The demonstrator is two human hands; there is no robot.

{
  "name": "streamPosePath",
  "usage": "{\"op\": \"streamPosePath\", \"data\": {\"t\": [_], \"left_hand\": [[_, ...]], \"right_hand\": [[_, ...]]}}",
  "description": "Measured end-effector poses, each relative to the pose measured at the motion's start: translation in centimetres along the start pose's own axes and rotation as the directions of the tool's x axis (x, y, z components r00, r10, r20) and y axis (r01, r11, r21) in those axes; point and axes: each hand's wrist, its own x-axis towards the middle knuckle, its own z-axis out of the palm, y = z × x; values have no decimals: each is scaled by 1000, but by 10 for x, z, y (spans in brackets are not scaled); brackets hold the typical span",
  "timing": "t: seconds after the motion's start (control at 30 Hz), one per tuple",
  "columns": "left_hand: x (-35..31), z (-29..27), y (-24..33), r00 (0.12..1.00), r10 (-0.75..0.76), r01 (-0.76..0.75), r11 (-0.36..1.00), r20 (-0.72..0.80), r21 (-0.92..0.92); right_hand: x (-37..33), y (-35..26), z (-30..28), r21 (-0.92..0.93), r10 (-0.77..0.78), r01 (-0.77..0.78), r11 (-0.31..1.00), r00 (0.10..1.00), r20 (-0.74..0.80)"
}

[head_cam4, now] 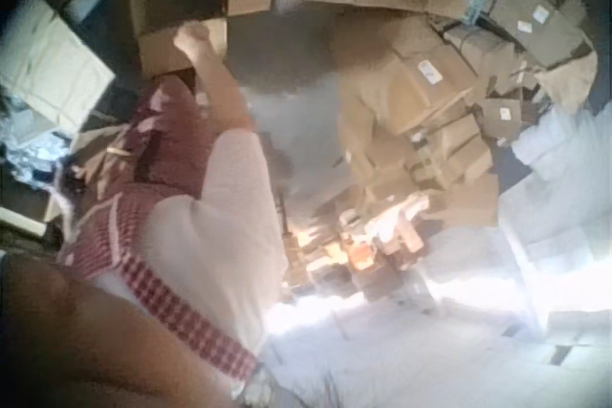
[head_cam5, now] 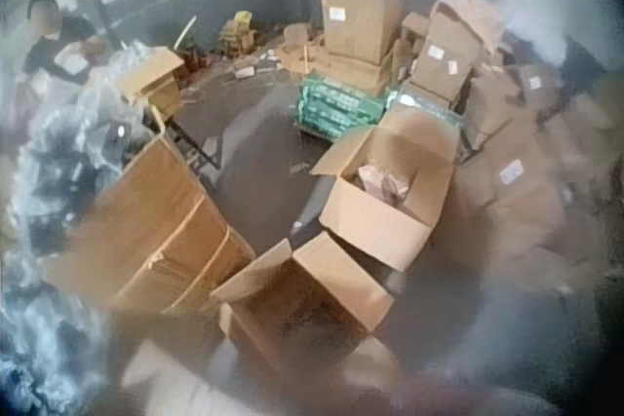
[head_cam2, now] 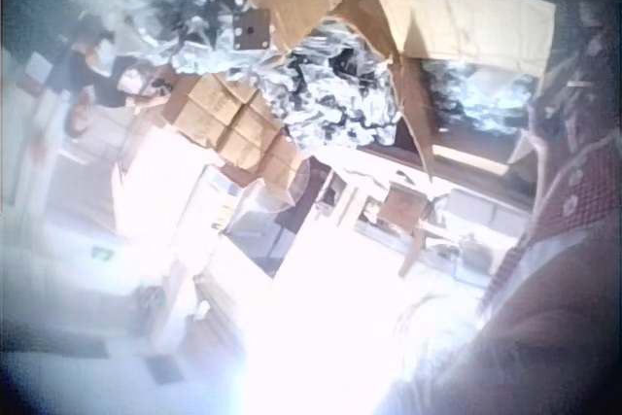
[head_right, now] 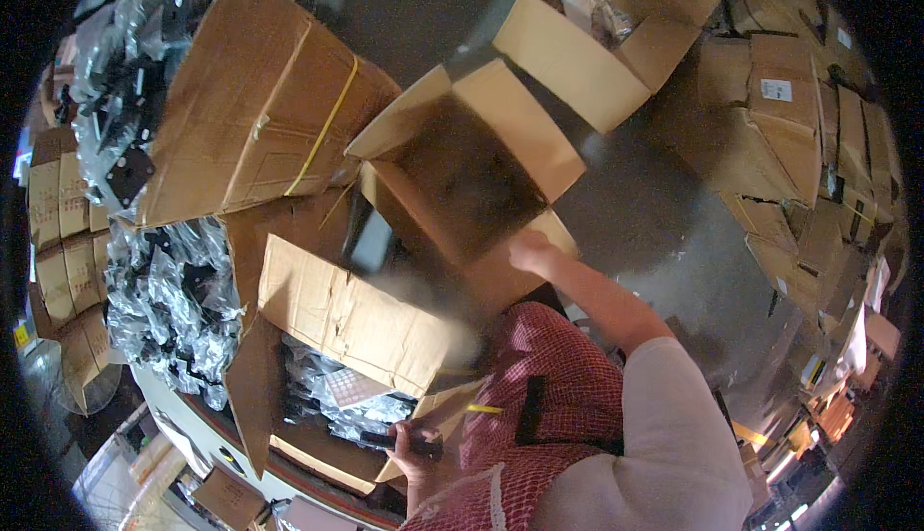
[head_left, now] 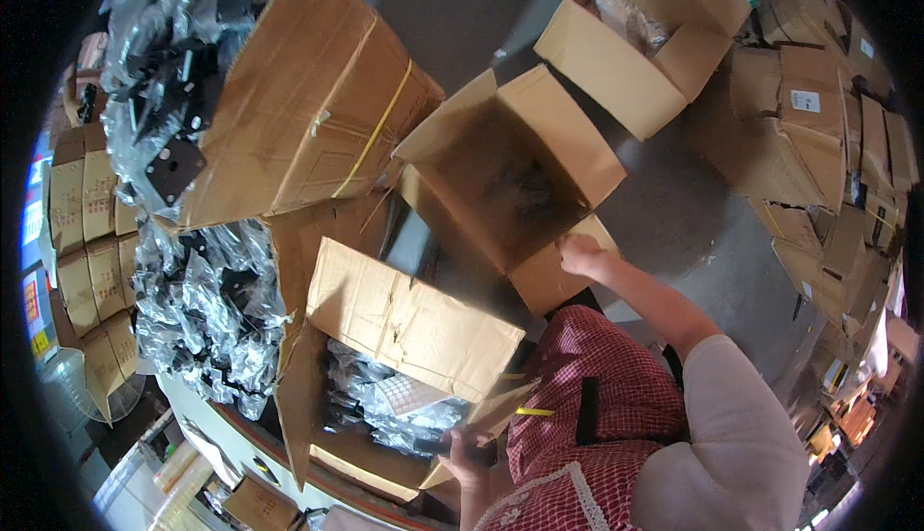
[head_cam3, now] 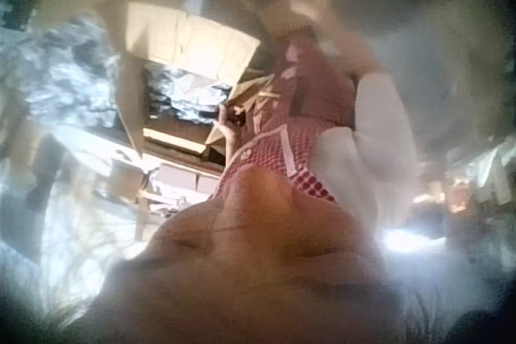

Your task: The person unpacks small black plastic components from plastic bags inside a cardboard box. They remove each item, briefly inspect it, and place it into a nearby box. The person repeats this process for multiple items throughout the clip.

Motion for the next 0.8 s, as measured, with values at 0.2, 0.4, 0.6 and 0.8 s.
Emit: {"op": "streamPosePath", "data": {"t": [0.2,0.4,0.6,0.8], "left_hand": [[-2,-1,-11,994,101,-102,993,-30,-54],[-9,14,5,998,62,-63,997,-34,-50],[-13,3,23,992,-2,12,997,130,-78],[-1,-26,39,978,73,-36,982,196,-184]], "right_hand": [[22,-22,19,39,-118,122,992,989,-85],[-44,-84,-25,649,37,263,714,911,-410],[-155,-209,-116,409,-110,640,650,613,-783],[-190,-330,-69,-291,-673,608,738,692,-261]]}}
